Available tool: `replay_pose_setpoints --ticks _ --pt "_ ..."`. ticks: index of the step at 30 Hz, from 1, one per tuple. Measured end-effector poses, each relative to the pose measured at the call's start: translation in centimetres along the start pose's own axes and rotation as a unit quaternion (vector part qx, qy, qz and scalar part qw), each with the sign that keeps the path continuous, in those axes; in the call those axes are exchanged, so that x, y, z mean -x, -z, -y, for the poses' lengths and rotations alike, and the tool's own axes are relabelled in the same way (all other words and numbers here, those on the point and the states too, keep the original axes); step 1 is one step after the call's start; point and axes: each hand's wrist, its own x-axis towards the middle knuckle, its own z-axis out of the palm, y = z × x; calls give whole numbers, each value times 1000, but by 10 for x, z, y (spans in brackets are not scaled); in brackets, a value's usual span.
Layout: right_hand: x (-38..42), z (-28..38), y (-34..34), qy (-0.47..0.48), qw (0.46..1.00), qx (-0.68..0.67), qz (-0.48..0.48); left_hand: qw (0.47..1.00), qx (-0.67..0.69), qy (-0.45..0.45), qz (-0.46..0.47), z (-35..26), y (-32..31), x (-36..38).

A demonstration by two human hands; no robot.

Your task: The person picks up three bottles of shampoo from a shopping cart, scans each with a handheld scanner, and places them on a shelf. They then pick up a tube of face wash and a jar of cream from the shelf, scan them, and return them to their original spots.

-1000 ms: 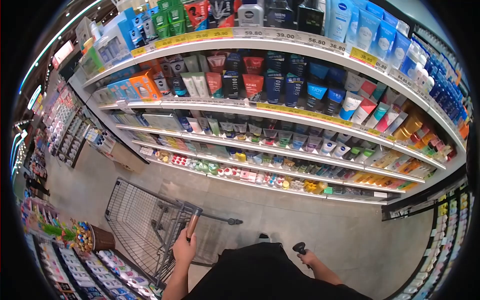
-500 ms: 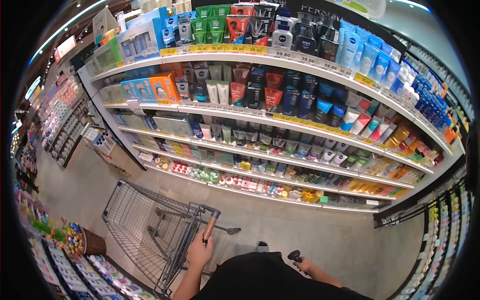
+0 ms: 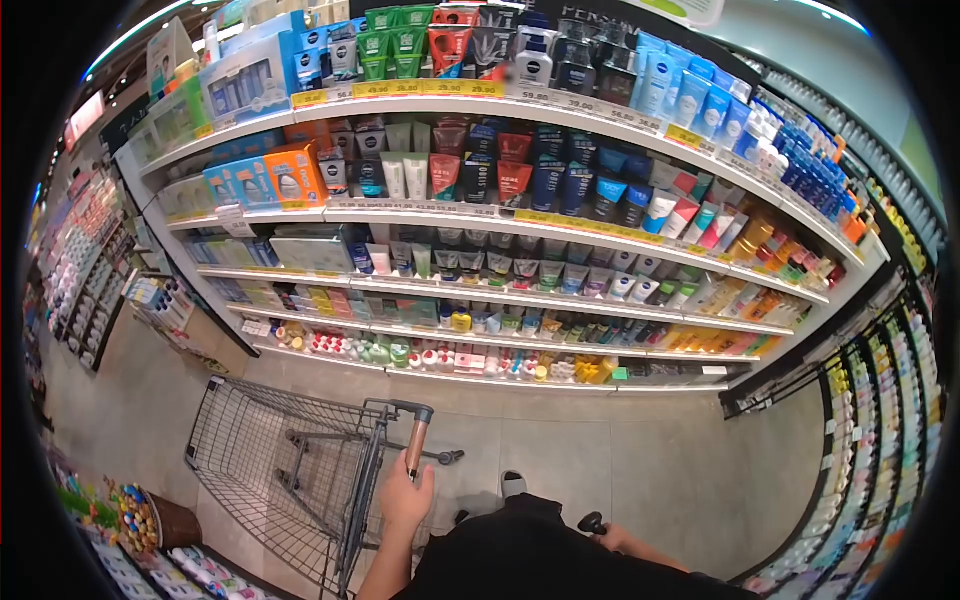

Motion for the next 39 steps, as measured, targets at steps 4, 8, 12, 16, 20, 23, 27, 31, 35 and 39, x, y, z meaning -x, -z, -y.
replay_pose_setpoints --ticks 4,8,12,16,20,23,27,31,35,39 --pt "4 -2 -10 -55 998 -25 3 998 40 15 44 0 1 -1" --pt "-5 -3 -15 -42 998 -35 -9 999 45 -14 6 4 -1 2" --pt "-7 -7 -19 -18 1000 -17 -15 998 56 -20 -9 1 -2 3" --pt "-1 -1 -17 -8 1000 -8 -9 997 60 -38 -16 10 -6 1" --pt "-11 -3 -20 -7 999 18 26 998 53 -26 -6 5 -2 4" --pt "-13 2 -16 15 1000 19 14 998 51 -42 -25 4 -3 5" --pt "-25 6 -15 26 1000 11 -1 999 37 -24 -15 1 0 4" --pt "-26 10 -13 48 999 2 -20 998 59 -14 3 4 -2 2" --pt "-22 18 -8 7 1000 23 15 998 40 -37 -23 13 -10 -1" --pt "-23 13 -14 7 1000 20 9 999 32 -34 -20 11 -9 0"
